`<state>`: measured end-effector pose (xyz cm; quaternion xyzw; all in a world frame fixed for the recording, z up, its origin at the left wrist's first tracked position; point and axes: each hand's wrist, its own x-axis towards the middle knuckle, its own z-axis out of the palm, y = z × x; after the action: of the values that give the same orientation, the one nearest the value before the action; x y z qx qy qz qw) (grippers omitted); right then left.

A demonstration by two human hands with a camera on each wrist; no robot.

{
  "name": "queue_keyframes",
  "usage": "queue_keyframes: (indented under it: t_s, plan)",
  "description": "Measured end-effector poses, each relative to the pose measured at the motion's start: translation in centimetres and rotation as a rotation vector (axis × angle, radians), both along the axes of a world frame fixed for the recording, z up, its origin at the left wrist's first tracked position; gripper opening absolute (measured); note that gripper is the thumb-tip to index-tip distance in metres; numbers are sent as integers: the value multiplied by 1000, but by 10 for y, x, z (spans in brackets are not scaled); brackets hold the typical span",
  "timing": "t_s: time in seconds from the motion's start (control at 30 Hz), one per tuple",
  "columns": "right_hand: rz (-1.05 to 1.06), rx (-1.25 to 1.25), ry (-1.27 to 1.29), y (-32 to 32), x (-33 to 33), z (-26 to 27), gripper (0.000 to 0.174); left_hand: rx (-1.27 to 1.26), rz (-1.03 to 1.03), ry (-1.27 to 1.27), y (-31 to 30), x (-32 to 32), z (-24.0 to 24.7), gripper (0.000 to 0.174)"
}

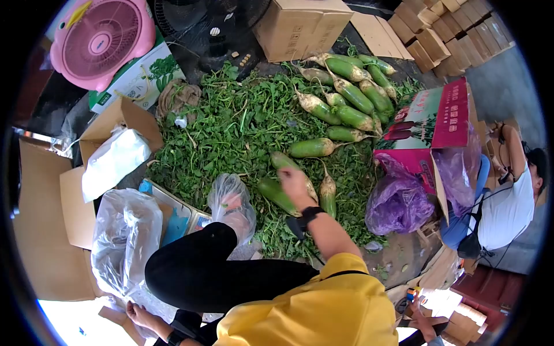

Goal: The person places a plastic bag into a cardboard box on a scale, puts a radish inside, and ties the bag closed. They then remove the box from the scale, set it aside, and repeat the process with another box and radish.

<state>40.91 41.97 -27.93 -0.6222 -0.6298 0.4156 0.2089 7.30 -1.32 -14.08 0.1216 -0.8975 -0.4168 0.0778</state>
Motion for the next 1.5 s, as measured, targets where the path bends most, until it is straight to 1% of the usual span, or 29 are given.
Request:
queue_keyframes:
  t_s: [0.03,0.07,0.1,0.13,0.17,0.23,0.27,0.33,0.37,0.43,0.47,0.6,0.67,0.77,0.83,0.9,0.93,0.97,1.03,1.07,1.1,1.13,1.17,1.23,1.27,1.37,1.4,1.43,1.5]
  plan:
    - [-113,53,-202,-4,31,-15,18,-7,10,-4,1,2,7,27]
    - [-152,19,-261,-10,61,-23,16,-23,7,87,6,3,13,27]
    - [-79,-59,-420,-12,86,-25,15,-39,3,178,9,4,17,26]
    - [-72,-74,-507,-22,95,-15,15,-38,-5,212,10,3,19,28]
    - [-33,-280,-608,-22,102,-14,17,-43,0,210,12,4,21,28]
    - [-14,-223,-566,-38,113,-22,18,-118,-25,222,24,6,30,29]
    - [-11,-222,-568,-41,115,-28,18,-130,-27,220,31,8,33,29]
    - [197,-17,-800,-44,110,-35,21,-180,-49,213,32,10,34,29]
    - [202,-14,-799,-42,109,-38,21,-228,-75,208,30,10,33,29]
    - [313,-165,-1045,-31,93,-29,24,-185,-72,232,25,8,27,29]
    - [346,-240,-1085,-26,85,-19,22,-178,-86,224,22,8,26,28]
    - [370,-324,-1138,-15,78,-20,24,-123,-79,208,19,10,24,27]
    - [268,-401,-1052,-14,68,4,28,-104,-78,230,16,9,20,27]
    - [291,-356,-1034,-16,77,19,35,-82,-75,225,16,8,21,26]
    - [305,-292,-993,-14,84,32,35,-74,-58,194,14,8,17,25]
    - [288,-128,-796,-10,86,47,34,-12,-87,208,8,4,8,25]
    - [290,-37,-715,-7,82,56,28,-17,-76,196,13,6,11,25]
    - [295,-33,-718,-2,76,66,28,-16,-69,194,19,7,13,25]
    - [57,-404,-150,11,43,107,22,20,-56,198,28,10,16,25]
    - [67,-402,-156,20,34,112,22,58,-65,197,26,9,15,23]
    - [67,-507,56,31,24,116,22,59,-53,196,26,10,15,23]
    - [69,-613,270,39,13,118,24,-9,-69,221,27,11,16,23]
    - [86,-615,267,46,1,118,24,-79,-82,246,26,11,16,22]
    - [93,-551,488,58,-23,117,30,-102,-69,265,25,12,17,22]
    - [110,-559,483,66,-33,113,30,-92,-66,259,24,12,18,21]
    - [493,-38,-144,92,-56,96,25,-64,-56,264,18,12,16,20]
    - [505,126,-199,95,-64,99,25,-28,-72,269,15,11,14,20]
    - [518,128,-201,102,-69,97,25,6,-88,275,13,11,13,19]
    - [611,535,-259,120,-76,90,27,-13,-69,267,12,12,13,18]
